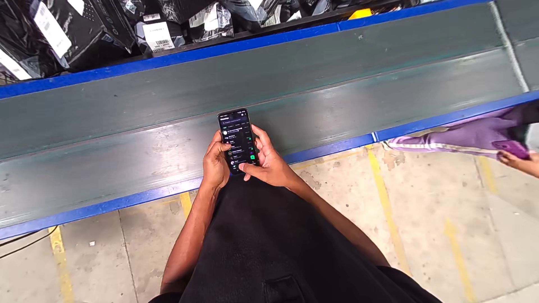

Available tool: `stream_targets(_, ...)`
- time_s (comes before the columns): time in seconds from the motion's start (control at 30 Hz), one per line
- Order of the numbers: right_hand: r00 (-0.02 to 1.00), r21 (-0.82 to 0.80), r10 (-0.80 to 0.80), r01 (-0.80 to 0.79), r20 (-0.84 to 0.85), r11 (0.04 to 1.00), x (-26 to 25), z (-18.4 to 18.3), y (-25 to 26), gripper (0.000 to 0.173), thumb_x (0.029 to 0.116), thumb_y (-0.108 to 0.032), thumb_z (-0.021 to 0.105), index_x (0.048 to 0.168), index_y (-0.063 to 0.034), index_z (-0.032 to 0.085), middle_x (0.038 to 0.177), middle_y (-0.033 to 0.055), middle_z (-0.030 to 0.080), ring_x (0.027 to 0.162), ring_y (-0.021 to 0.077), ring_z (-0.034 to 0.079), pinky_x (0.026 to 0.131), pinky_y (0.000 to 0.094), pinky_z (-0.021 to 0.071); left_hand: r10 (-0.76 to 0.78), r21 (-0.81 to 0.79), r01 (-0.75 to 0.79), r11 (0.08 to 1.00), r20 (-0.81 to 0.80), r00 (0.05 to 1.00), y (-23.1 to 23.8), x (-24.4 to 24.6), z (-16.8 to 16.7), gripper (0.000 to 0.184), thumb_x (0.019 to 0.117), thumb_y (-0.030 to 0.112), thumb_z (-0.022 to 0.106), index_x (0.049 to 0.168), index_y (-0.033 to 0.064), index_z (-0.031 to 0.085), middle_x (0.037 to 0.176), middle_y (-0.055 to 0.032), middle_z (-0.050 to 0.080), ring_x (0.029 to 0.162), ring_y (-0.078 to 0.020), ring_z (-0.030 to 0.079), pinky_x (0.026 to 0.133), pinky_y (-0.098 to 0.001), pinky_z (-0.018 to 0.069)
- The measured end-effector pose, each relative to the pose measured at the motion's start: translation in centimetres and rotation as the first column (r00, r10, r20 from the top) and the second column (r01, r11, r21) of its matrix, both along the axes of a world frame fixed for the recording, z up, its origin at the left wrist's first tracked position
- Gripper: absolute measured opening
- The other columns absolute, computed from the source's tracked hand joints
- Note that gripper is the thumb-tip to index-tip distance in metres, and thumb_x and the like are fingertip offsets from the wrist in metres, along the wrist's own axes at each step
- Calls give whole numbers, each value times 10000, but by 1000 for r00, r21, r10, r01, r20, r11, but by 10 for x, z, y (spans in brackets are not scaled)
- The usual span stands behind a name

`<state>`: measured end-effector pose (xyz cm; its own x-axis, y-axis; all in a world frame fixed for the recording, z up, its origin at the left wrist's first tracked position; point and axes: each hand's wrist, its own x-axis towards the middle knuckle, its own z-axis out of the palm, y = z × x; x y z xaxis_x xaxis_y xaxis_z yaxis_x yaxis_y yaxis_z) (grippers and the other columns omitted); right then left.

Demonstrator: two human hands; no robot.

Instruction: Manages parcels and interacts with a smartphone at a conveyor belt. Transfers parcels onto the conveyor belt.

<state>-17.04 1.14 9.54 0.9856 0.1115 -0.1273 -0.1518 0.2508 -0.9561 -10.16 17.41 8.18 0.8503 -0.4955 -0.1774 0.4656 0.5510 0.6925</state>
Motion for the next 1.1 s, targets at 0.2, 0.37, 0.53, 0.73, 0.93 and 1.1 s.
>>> stream_targets(0.2,1000,-10,-3,3,5,1000,0,2,1,909,935,2,672,1606,-57,62,1394,218,543,981,342,725,600,428,669,6,-4,-6,1000,-4,1000,0,-1,0,382,979,80,342,1332,10,469,1187,-178,640,1066,-263,666,954,-475,556)
stream_targets(0.37,1000,26,0,0,15,1000,0,0,-2,824,967,-3,598,1603,-52,76,1393,225,541,1036,375,712,607,468,670,-7,-7,7,1000,0,1000,0,-1,-1,395,989,90,330,1356,18,457,1220,-186,630,1092,-273,659,969,-488,550)
stream_targets(0.53,1000,30,13,-14,12,999,0,0,-2,818,968,17,584,1606,-52,78,1388,220,552,1026,368,717,617,468,671,20,48,-18,999,-53,998,-1,4,8,400,1063,203,292,1347,-1,487,1181,-198,660,1067,-281,683,953,-490,568)
stream_targets(0.73,994,-54,87,-84,59,995,-3,0,0,835,963,-6,604,1611,-43,78,1416,207,535,1009,327,719,643,435,670,82,195,-50,980,-158,984,-2,19,24,546,1127,410,260,1286,11,596,1119,-190,711,1008,-277,719,899,-477,606)
stream_targets(0.93,998,7,61,-62,22,998,-2,1,-3,831,966,9,592,1611,-50,72,1447,220,511,1011,358,721,622,465,672,-8,74,17,997,-113,994,5,14,11,377,993,107,335,1303,0,522,1161,-188,670,1034,-268,691,925,-476,578)
stream_targets(1.1,998,61,55,-55,10,997,-3,0,-4,814,972,32,561,1609,-51,61,1427,227,519,1048,385,708,625,491,670,-66,-1,66,998,-103,993,9,12,8,441,1015,195,297,1360,18,507,1201,-196,667,1073,-274,687,952,-476,569)
